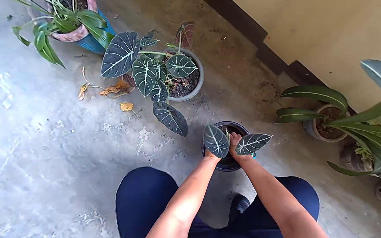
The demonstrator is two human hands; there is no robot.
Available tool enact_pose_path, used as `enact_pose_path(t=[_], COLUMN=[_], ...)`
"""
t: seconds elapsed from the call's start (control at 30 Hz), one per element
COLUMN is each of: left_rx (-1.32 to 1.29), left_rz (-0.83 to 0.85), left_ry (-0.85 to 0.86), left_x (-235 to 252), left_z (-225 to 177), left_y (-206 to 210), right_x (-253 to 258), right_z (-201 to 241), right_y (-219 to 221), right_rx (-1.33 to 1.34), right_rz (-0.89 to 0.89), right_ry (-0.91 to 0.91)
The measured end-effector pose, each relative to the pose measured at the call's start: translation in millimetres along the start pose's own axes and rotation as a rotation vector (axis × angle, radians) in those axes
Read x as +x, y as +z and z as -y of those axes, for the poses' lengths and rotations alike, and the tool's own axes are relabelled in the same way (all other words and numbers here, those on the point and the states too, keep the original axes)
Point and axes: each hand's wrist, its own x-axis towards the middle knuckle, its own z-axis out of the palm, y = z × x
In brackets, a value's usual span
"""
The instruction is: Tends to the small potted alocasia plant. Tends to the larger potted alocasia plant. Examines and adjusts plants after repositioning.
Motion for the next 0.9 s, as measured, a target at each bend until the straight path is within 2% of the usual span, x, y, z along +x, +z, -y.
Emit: enact_pose_path(t=[0.03,0.13,0.23,0.33,0.43,0.53,0.63,0.77,0.83,0.9], left_rx=[0.0,0.117,0.432,0.502,0.382,0.407,0.431,0.404,0.406,0.418], left_rz=[0.041,0.184,0.226,0.255,0.214,0.166,0.134,-0.025,-0.114,-0.114], left_ry=[-0.017,0.018,0.063,0.055,0.105,0.234,0.335,0.525,0.66,0.747], left_x=[-7.3,-32.3,-53.3,-60.4,-65.3,-65.9,-64.3,-67.4,-69.3,-68.5], left_z=[-11.7,-24.4,-9.4,-15.8,-16.3,-3.1,13.1,34.5,45.2,49.9], left_y=[-21.7,-66.9,-51.9,-42.9,-49.9,-62.5,-73.4,-79.0,-73.3,-71.8], right_x=[8.1,2.6,-29.4,-28.1,-25.1,-24.2,-22.8,-17.8,-26.8,-37.6], right_z=[-19.7,-39.0,-22.3,-12.6,-29.4,-32.0,-13.8,-23.7,-34.8,-47.0], right_y=[17.8,17.2,3.9,6.9,11.1,10.5,28.6,35.8,30.4,24.3], right_rx=[-0.018,-0.058,-0.219,-0.227,0.01,-0.117,-0.219,0.136,0.146,0.051], right_rz=[-0.108,-0.097,0.106,0.302,0.171,0.189,0.213,-0.017,-0.078,-0.173], right_ry=[-0.076,-0.074,0.042,0.053,0.006,-0.024,-0.037,-0.164,-0.276,-0.412])
